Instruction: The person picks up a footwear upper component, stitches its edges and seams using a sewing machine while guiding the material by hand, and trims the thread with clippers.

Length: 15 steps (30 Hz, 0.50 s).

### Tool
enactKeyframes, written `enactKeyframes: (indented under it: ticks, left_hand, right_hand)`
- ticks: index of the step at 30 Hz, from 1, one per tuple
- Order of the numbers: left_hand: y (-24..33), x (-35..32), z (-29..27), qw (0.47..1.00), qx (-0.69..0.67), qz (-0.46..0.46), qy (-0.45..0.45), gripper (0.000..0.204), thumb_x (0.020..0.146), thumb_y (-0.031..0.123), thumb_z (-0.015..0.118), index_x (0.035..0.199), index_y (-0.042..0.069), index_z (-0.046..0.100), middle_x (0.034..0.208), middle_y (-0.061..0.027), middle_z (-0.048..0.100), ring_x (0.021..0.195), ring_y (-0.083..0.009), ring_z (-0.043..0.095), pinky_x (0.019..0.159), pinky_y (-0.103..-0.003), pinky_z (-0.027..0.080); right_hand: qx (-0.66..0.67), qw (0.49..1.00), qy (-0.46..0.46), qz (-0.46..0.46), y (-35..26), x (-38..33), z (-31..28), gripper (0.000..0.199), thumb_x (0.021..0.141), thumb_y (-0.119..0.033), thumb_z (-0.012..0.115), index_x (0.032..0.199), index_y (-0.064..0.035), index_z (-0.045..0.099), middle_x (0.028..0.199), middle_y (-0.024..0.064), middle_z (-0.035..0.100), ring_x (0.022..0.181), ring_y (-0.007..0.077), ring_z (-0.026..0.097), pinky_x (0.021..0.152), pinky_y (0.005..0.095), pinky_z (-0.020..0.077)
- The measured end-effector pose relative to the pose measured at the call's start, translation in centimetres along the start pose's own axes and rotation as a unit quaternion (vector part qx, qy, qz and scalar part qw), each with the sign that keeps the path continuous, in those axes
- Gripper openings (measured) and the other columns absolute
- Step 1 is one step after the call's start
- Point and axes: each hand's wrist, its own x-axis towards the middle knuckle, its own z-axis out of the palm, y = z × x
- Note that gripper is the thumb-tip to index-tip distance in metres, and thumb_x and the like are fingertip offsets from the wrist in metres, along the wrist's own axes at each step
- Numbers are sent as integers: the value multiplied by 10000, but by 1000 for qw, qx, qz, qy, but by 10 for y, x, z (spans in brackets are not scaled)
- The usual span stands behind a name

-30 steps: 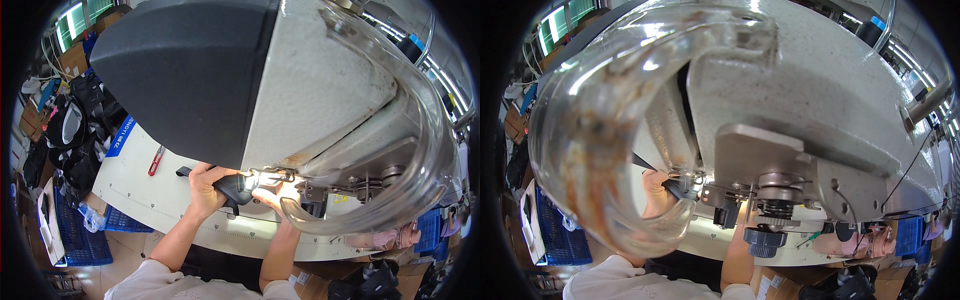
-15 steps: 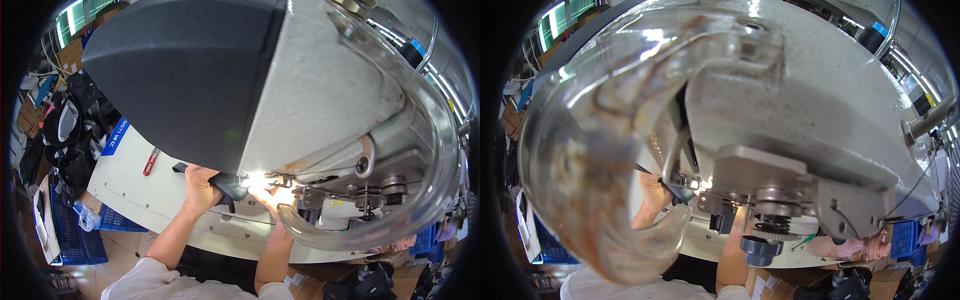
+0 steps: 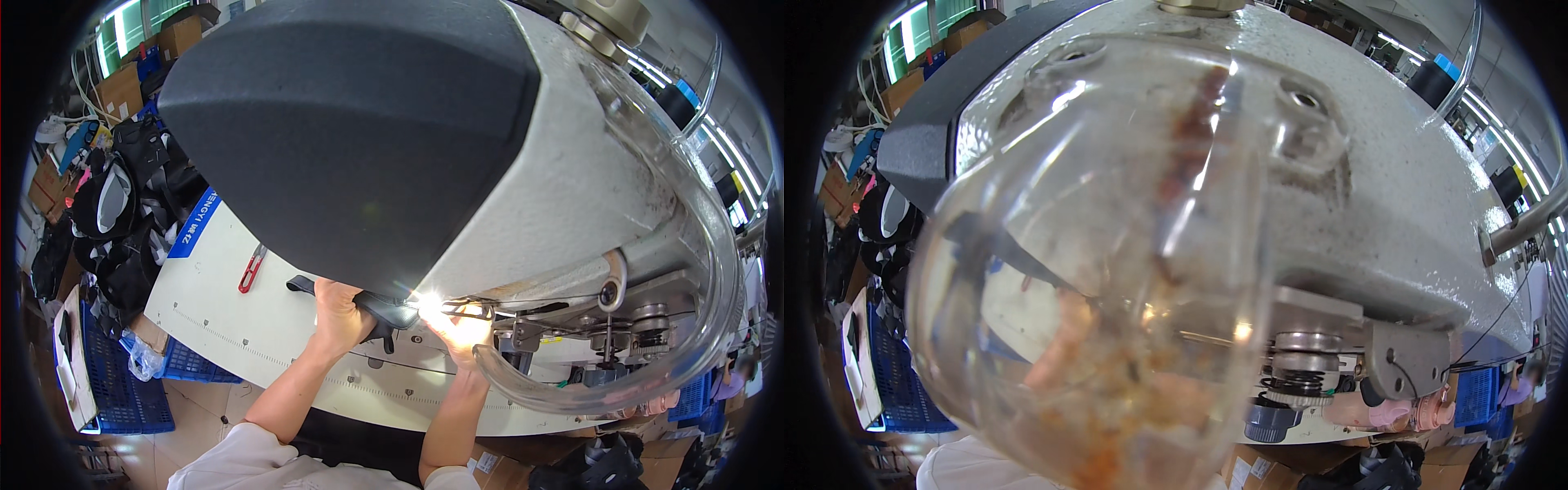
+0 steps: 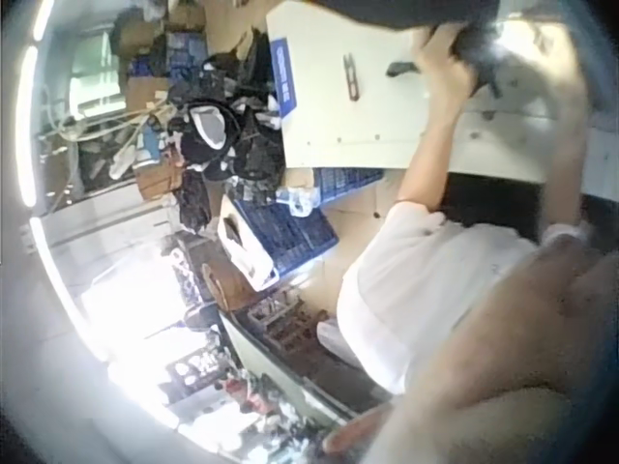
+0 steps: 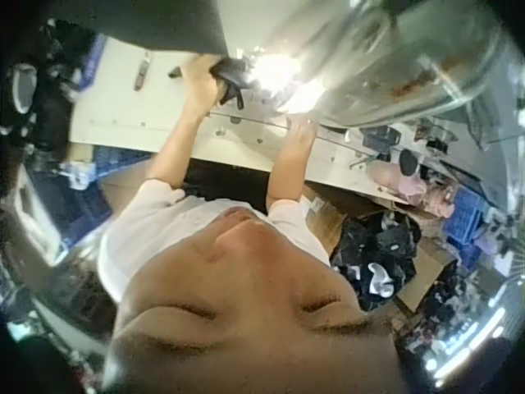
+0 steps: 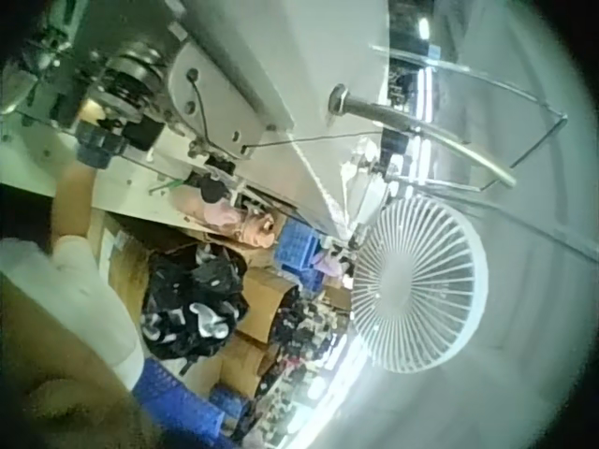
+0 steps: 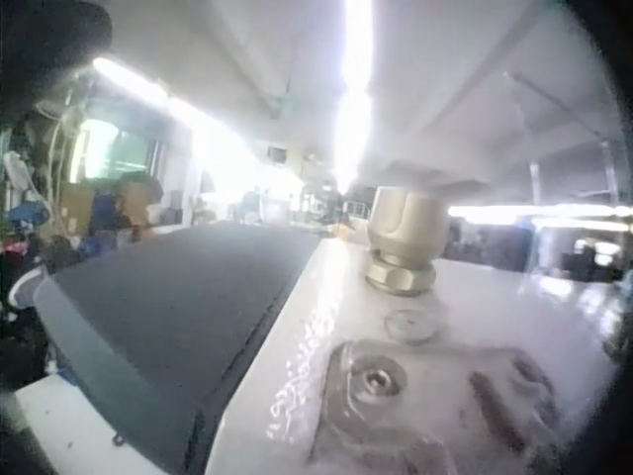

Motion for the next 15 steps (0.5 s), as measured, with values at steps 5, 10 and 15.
enactKeyframes:
  ticks: [5, 10, 15]
  left_hand:
    - [-11, -12, 5, 995, -57, -76, 17, 325, 568, -124, 665, 808, 70, 766, 810, -74, 711, 736, -249, 665, 672, -297, 498]
    - [-20, -18, 9, 998, 19, -52, 28, 315, 573, -124, 667, 808, 67, 752, 814, -74, 711, 742, -262, 667, 672, -304, 499]
    - [-18, -13, 8, 997, 59, -36, 36, 305, 586, -127, 680, 825, 56, 725, 841, -80, 707, 759, -272, 670, 676, -315, 500]
  right_hand:
    - [-25, 1000, -7, 13, -1, 1, 0, 144, 768, -10, 814, 874, 26, 723, 803, 83, 708, 701, 147, 652, 666, 287, 536]
    - [12, 999, 23, 35, -12, -1, 7, 120, 775, 24, 799, 862, 39, 716, 779, 82, 701, 693, 148, 660, 648, 269, 546]
    - [24, 998, 35, 42, -16, 0, 11, 111, 772, 30, 801, 834, 37, 710, 753, 79, 691, 693, 149, 662, 651, 271, 548]
